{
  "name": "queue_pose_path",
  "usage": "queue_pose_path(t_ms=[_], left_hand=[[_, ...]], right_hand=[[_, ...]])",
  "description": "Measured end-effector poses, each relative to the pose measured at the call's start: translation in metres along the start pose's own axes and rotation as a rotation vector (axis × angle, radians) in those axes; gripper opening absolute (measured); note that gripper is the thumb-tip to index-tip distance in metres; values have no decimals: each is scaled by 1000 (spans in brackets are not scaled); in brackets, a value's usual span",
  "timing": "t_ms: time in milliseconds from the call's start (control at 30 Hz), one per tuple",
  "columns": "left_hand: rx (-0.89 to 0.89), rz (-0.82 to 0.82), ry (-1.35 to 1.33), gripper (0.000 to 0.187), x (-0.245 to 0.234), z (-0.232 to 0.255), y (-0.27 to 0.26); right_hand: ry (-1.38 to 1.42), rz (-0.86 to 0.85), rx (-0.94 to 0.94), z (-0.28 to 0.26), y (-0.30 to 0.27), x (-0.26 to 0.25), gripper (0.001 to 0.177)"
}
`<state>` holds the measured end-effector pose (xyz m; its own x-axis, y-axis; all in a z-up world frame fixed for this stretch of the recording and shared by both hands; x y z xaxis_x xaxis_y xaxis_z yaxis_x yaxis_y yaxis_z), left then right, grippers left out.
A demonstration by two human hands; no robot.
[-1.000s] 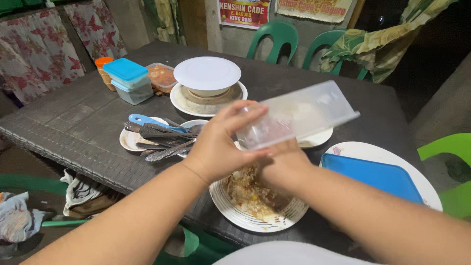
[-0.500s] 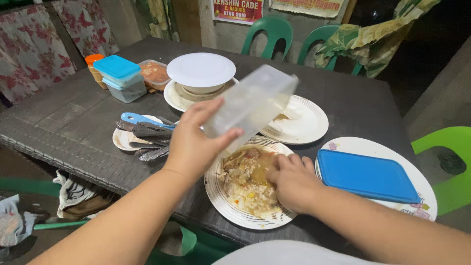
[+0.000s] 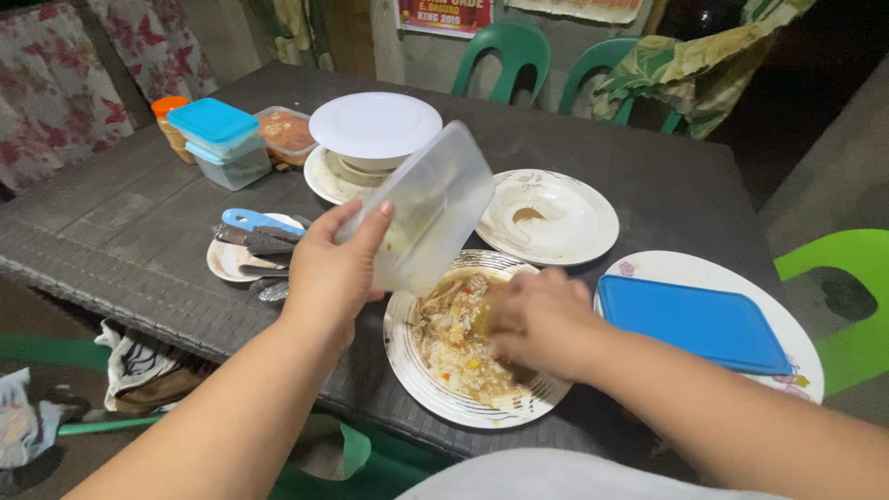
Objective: The person clears a dining table by scraping leftover food from a plate into a plastic container, then stacks dirty plates and cutlery. They carry the stacked items to a sink area and place them down.
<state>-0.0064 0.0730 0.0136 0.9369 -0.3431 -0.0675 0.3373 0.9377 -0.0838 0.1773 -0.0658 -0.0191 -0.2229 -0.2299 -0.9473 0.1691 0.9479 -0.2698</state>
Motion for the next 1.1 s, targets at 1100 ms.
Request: queue_pose_path(t_ms=[1100], left_hand=[[-435, -896, 9, 83, 275, -40, 9]], right_hand=[[1001, 742, 616, 247, -152, -1, 39]])
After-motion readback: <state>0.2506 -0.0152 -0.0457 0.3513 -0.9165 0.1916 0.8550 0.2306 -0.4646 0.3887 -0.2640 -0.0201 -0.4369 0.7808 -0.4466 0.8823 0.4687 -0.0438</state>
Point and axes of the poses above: each hand's wrist, its own y-axis towards the middle knuckle, its own x-axis out of the palm, z = x × y, the point moved 7 cm from there along y, towards the middle knuckle, and after that the axes turned 7 degrees about -z, right-handed, at the moved point
